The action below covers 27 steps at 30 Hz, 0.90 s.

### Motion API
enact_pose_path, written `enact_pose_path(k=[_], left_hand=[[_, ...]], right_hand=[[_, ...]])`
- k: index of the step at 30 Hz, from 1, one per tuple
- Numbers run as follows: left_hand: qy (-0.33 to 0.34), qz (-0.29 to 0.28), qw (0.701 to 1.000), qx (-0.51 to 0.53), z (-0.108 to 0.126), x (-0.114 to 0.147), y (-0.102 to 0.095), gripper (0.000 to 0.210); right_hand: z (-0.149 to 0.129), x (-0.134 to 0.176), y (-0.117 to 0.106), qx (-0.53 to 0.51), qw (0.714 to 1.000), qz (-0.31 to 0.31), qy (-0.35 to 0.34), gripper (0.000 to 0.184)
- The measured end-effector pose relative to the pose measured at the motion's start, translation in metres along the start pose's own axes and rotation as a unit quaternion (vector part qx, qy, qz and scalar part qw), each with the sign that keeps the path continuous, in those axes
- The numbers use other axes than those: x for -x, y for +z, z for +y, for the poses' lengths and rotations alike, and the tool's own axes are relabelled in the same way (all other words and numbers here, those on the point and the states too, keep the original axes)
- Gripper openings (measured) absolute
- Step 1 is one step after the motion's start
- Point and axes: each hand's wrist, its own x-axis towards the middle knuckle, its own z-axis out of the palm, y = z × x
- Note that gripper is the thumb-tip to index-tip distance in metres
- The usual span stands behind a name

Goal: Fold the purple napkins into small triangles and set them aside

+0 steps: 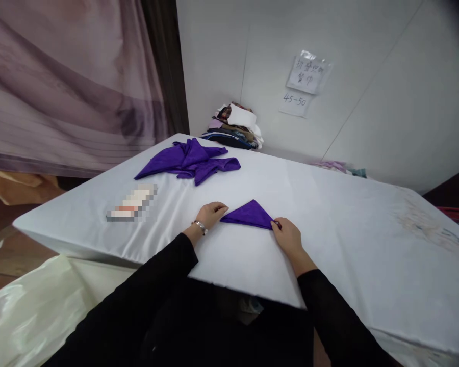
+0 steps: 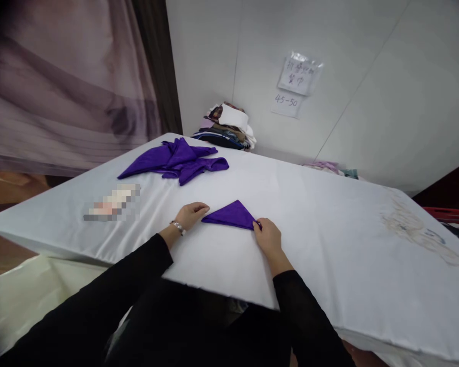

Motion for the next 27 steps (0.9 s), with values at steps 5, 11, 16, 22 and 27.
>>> enact_pose_path(k=[5,11,16,22,27], left_hand=[[0.071,-0.034,0.997,0.009,-0.013,0.013,-0.010,0.030],[0.059,-0.033,0.994,-0.091,-0.005,0.013,0.001,0.018],[0.026,-0.038,0.988,-0.147,0.006,0.014,0.004,0.009],[0.046,-0.056,0.987,-0.146,0.006,0.018,-0.004,0.017],[0.079,-0.073,0.979,-0.173,0.000,0.017,-0.009,0.012]], right_hand=[[0.000,-0.001,-0.001,-0.005,1.000,-0.013,0.010,0.026],[-0.001,0.000,-0.003,-0.008,1.000,-0.017,0.021,0.025],[-0.002,0.000,-0.005,-0.020,0.999,-0.033,0.031,0.024],[-0.004,0.001,-0.007,-0.028,0.998,-0.047,0.038,0.025],[-0.001,0.002,-0.007,-0.037,0.998,-0.043,0.033,0.025]])
